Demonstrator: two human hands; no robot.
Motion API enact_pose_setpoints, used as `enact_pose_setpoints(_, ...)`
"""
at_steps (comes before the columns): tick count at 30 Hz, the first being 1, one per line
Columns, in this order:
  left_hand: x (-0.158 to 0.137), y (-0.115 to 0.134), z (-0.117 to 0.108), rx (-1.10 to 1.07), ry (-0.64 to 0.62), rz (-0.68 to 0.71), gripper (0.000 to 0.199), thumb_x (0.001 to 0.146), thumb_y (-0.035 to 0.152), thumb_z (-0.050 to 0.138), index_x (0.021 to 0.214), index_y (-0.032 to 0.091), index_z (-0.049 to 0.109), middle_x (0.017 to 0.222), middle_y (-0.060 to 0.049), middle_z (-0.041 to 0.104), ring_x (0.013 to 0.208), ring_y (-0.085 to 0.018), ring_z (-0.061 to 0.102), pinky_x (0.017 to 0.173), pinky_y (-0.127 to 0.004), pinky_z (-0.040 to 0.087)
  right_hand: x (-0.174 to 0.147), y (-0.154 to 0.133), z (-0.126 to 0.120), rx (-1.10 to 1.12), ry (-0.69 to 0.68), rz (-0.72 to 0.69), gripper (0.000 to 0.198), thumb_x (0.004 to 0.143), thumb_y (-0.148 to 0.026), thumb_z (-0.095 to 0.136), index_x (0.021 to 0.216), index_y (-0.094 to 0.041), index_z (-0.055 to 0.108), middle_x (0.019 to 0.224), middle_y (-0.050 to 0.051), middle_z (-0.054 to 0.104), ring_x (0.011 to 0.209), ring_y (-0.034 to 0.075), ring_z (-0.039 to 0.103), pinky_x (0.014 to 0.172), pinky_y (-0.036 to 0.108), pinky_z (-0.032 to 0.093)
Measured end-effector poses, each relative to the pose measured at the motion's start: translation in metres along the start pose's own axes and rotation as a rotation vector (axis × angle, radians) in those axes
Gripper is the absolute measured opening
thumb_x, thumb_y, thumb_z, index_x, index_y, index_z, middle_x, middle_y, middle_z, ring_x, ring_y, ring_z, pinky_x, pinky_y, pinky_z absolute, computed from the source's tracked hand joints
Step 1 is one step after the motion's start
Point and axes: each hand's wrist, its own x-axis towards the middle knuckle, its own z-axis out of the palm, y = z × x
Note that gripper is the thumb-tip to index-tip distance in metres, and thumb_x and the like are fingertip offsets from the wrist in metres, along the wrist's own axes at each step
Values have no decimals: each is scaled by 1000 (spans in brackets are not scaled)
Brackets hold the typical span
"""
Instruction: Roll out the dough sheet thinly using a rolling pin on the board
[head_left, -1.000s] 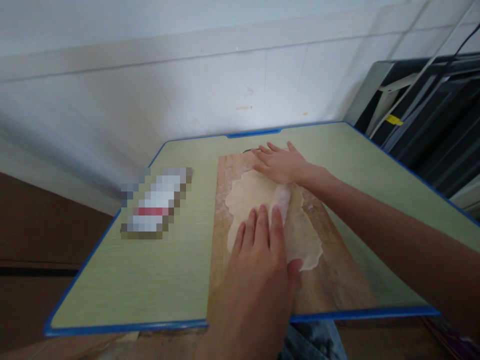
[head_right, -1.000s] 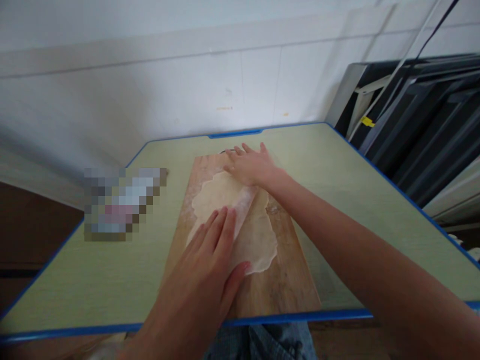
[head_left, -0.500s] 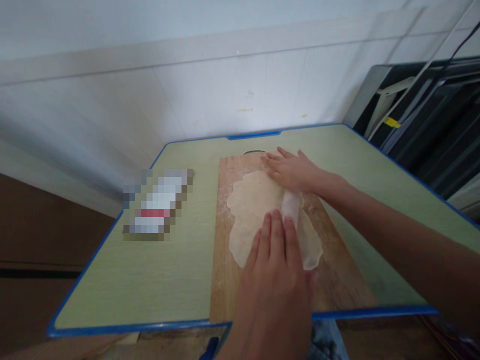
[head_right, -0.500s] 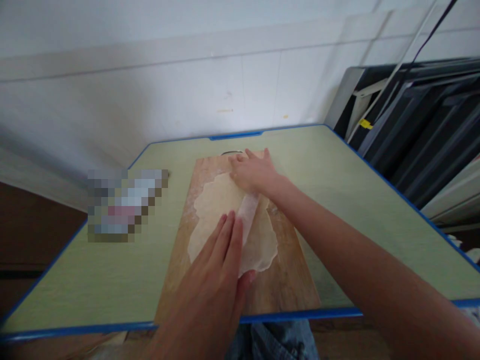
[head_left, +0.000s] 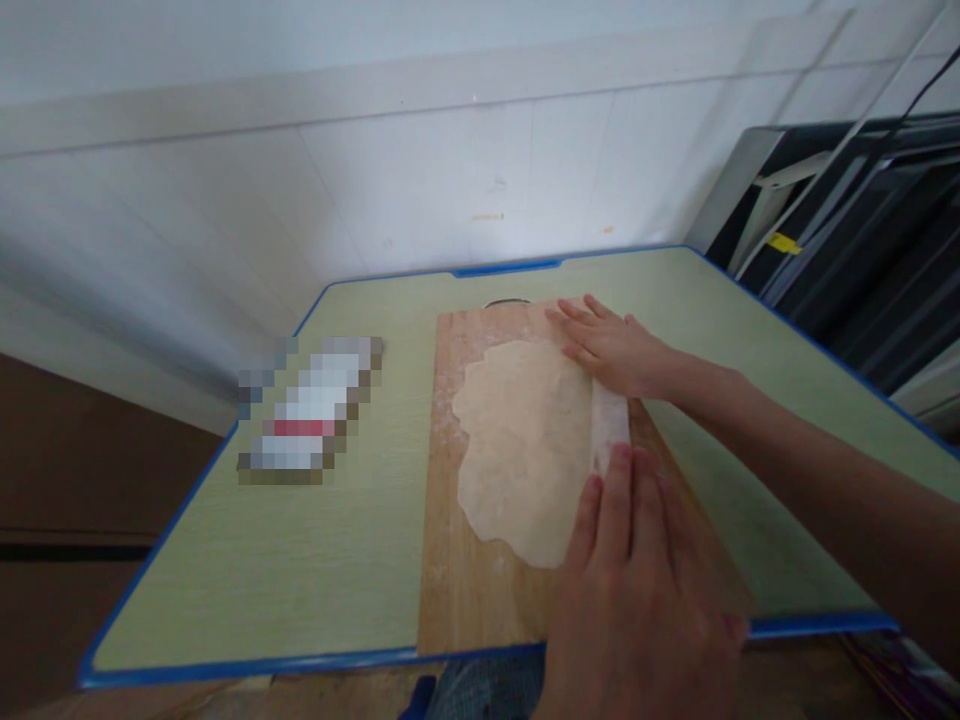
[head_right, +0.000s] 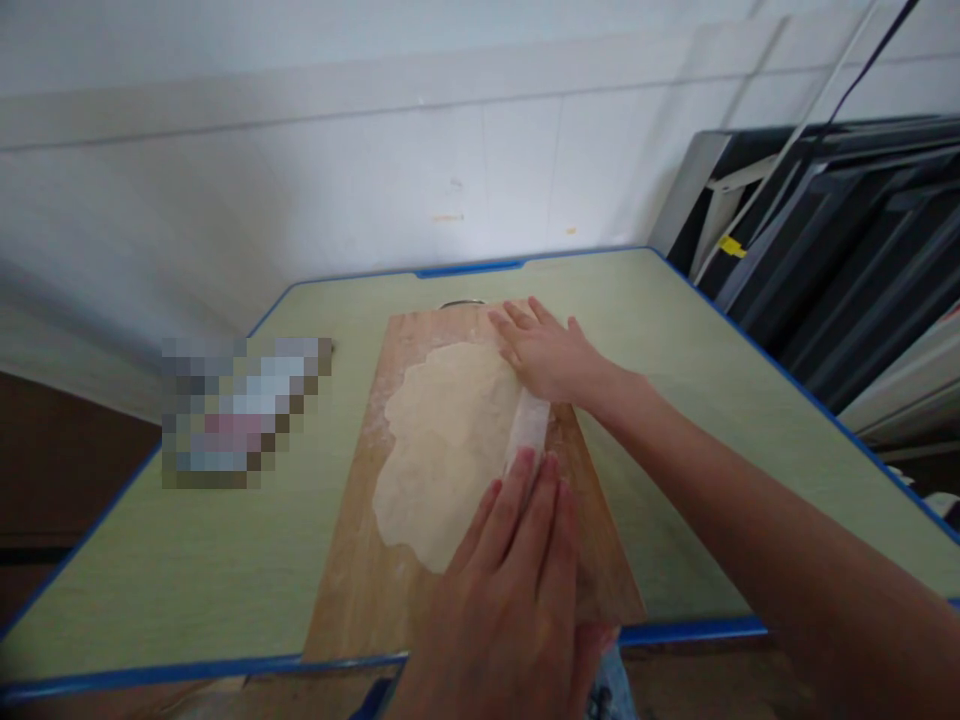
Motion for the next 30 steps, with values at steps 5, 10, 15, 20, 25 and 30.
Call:
enact_pose_setpoints(5, -8, -15, -17, -66, -101, -152, 54, 95, 35, 35, 135, 1, 47, 149, -20, 36, 133, -41, 38, 97, -46, 52, 25, -40, 4, -60, 173, -159, 55, 96, -31, 30, 148, -14, 29, 154, 14, 33, 141, 33, 28, 106, 67, 26)
enact_pose_setpoints(10, -5, -9, -19, -130, -130, -140, 55, 93, 35, 40, 135, 1, 47, 150, -22, 35, 136, -44, 30, 100, -54, 47, 21, -41, 2, -54, 157, -189, 56, 98, -40, 28, 148, -16, 29, 155, 12, 32, 142, 32, 26, 108, 67, 23)
enact_pose_setpoints(15, 14, 15, -1, -140, -128, 5, 48, 92, 40, 44, 120, 5, 60, 131, -19, 59, 130, -37, 46, 100, -51, 48, -5, -2, 4, 6, 53, -55, 56, 97, -32, 26, 151, -22, 22, 158, 4, 25, 145, 34, 11, 103, 72, 26)
enact_pose_setpoints(20, 11, 10, -4, -174, -150, -22, 46, 94, 38, 39, 121, 7, 60, 129, -14, 62, 131, -33, 46, 103, -51, 46, 0, -14, 7, 8, 115, -67, 56, 95, -26, 30, 150, -16, 26, 155, 7, 32, 143, 33, 22, 104, 66, 31)
enact_pose_setpoints(25, -5, -6, -14, -176, -208, -142, 54, 92, 38, 45, 135, 5, 47, 149, -16, 40, 141, -38, 26, 106, -53, 44, 19, -54, 4, -41, 186, -192, 53, 97, -29, 30, 148, -15, 29, 150, 12, 41, 136, 30, 37, 108, 64, 26)
enact_pose_setpoints(30, 6, 11, -6, -129, -154, -57, 49, 92, 39, 46, 125, 4, 57, 135, -17, 56, 134, -37, 41, 106, -50, 44, 8, -33, 4, -48, 139, -192, 56, 98, -40, 29, 148, -16, 29, 153, 12, 35, 141, 33, 28, 107, 69, 20)
